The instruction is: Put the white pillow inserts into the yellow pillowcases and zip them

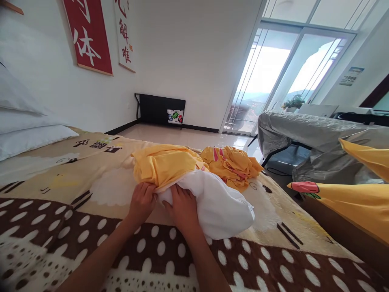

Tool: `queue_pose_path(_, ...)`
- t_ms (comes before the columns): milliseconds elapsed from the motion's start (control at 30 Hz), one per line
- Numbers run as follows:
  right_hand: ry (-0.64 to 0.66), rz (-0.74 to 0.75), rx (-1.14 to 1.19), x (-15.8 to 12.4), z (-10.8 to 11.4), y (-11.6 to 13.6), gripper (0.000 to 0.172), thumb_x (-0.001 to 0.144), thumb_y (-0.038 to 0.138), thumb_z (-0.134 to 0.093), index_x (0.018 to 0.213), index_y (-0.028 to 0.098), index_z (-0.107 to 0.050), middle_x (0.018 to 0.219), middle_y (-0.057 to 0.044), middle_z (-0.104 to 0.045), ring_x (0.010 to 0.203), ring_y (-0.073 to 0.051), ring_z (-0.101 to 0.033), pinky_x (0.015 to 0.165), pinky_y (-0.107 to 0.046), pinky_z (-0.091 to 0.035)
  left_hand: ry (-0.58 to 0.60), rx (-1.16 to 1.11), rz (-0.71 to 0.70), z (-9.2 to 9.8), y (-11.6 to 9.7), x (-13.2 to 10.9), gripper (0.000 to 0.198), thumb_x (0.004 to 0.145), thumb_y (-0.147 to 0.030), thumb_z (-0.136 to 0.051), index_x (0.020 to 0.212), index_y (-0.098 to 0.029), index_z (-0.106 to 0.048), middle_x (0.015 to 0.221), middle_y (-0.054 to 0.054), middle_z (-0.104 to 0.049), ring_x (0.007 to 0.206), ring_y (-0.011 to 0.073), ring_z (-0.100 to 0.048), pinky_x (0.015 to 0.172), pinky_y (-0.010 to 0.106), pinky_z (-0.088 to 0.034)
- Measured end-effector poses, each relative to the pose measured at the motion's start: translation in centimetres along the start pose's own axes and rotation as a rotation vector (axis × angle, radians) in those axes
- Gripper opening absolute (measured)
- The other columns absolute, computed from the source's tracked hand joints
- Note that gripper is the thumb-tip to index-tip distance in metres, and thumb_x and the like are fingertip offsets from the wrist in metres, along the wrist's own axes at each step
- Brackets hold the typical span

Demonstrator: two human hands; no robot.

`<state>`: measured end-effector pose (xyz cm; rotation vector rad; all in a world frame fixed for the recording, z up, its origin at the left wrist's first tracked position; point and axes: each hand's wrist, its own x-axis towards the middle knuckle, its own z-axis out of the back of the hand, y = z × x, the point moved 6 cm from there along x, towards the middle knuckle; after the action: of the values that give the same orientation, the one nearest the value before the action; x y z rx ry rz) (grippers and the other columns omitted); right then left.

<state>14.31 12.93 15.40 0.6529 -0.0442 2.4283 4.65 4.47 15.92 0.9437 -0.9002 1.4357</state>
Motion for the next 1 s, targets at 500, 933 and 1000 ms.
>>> queue_pose_path(500, -0.113, 0.357, 0.273, -1.2, 1.9, 3.2, 0.03, 0.087, 0.021, -0.05, 0.116, 0.021, -0.057, 0.129, -0.007, -0.06, 0.121, -0.021, -0.052, 0.102, -0.039, -0.035, -0.102, 0.082, 0.072, -0.7, 4.5, -1.9, 0.01, 0.08, -0.019, -0.058, 0.086, -0.02, -0.05, 0.077, 0.005, -0.06, 0.078, 0.0214, -0.055, 0.074, 0.033, -0.043)
queue_pose_path(933, 0.118, 0.452, 0.069, -2.4, -2.6, 6.2, 0.068, 0.079, 0.006, -0.048, 0.145, 0.018, -0.034, 0.154, -0.007, -0.027, 0.139, -0.02, -0.031, 0.109, -0.037, -0.036, -0.08, 0.183, 0.35, -1.2, 8.9, -3.8, 0.018, 0.072, -0.009, -0.051, 0.07, -0.022, -0.039, 0.07, 0.002, -0.054, 0.076, 0.0225, -0.052, 0.077, 0.04, -0.036)
queue_pose_path(1000, 0.07, 0.43, 0.041, -2.2, -2.9, 5.8, 0.064, 0.08, 0.004, -0.045, 0.143, 0.016, -0.037, 0.152, -0.008, -0.033, 0.137, -0.019, -0.034, 0.108, -0.037, -0.037, -0.064, 0.119, 0.265, -1.3, 7.2, -3.4, 0.013, 0.075, -0.014, -0.055, 0.075, -0.022, -0.044, 0.075, 0.003, -0.058, 0.08, 0.0225, -0.054, 0.08, 0.04, -0.039)
